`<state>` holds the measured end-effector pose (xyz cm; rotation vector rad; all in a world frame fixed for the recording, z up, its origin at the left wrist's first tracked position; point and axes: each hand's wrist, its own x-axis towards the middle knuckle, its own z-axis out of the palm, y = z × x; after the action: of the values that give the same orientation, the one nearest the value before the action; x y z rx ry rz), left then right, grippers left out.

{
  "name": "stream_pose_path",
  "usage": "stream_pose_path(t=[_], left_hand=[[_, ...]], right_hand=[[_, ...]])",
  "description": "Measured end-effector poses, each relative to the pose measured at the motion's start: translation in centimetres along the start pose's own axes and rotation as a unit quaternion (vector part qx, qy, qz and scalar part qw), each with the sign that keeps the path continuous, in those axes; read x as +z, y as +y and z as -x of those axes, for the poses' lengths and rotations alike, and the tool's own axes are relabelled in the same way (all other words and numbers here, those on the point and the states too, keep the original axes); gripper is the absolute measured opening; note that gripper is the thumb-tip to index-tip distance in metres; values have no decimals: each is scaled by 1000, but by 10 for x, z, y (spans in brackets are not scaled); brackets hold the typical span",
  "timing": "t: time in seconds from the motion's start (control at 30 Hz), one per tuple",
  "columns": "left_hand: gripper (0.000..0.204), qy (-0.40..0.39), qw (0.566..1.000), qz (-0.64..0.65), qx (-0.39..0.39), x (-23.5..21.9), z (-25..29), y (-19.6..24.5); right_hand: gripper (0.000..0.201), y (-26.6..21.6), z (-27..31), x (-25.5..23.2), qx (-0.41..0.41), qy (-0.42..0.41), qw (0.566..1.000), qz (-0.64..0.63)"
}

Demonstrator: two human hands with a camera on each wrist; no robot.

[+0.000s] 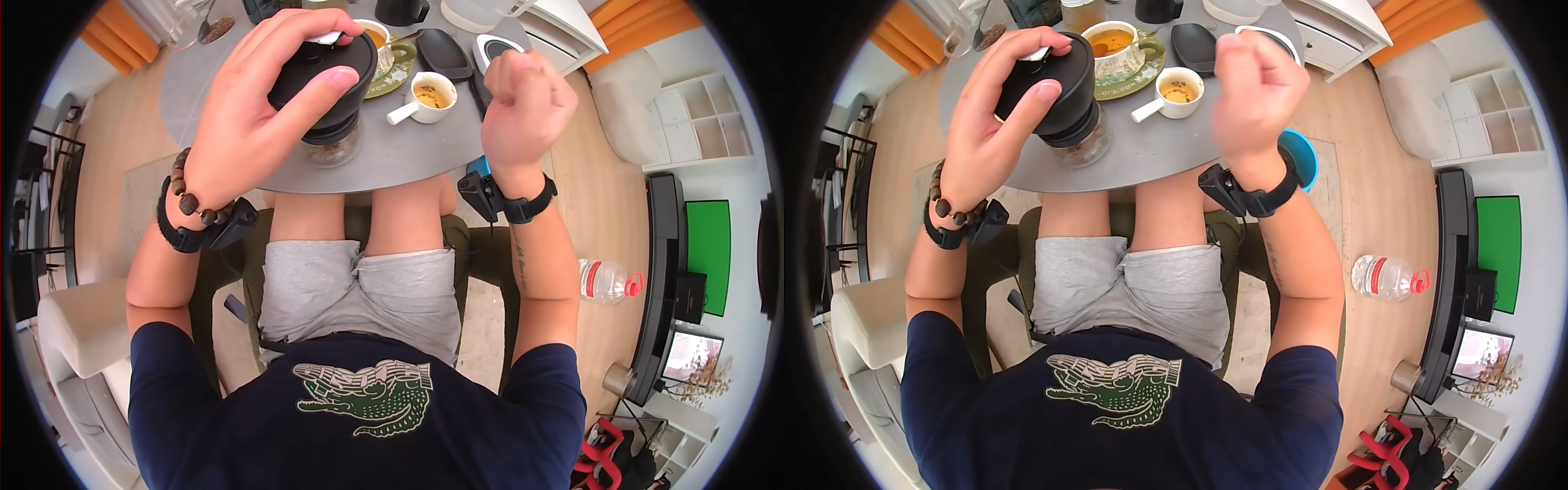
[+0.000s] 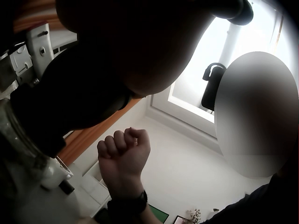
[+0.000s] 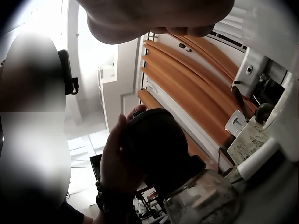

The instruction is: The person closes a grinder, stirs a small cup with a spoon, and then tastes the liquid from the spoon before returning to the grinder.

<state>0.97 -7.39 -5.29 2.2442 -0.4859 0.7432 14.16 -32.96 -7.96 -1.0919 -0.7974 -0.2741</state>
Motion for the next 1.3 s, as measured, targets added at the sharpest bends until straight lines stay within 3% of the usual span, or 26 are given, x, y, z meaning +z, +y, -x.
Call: stream_pose_path(t=[0.07, 0.27, 0.37, 0.43, 0.47, 0.57, 0.73, 0.9, 1.13, 1.3], left_hand=[[36, -1, 1000, 1, 6, 0, -1, 0], [42, -4, 1000, -25, 19, -1, -3, 3], [48, 1, 997, -53, 49, -1, -3, 3], [51, 2, 1000, 18, -16, 0, -2, 9], [51, 3, 1000, 18, -16, 0, -2, 6], [51, 8, 999, -16, 29, 0, -1, -2], [49, 12, 999, -13, 31, 0, -2, -2], [49, 0, 1000, 5, 8, -4, -2, -1], [47, -2, 998, 63, -8, -6, -4, 1], [53, 13, 998, 40, 37, -2, -3, -8]], right_hand=[[42, -8, 9, 11, -25, -48, 989, 134], [46, -12, 11, 20, 26, -144, 974, 172], [36, -9, 10, 25, 51, -189, 961, 196], [11, -11, 13, 33, 47, -217, 950, 219], [11, -14, 15, 37, 46, -218, 950, 220], [59, -18, 19, 41, 24, -292, 909, 297], [64, -19, 24, 47, -4, -309, 882, 355], [71, -22, 23, 47, 106, -343, 881, 309], [74, -19, 27, 51, 95, -345, 889, 287], [75, -17, 27, 51, 92, -346, 891, 278]])
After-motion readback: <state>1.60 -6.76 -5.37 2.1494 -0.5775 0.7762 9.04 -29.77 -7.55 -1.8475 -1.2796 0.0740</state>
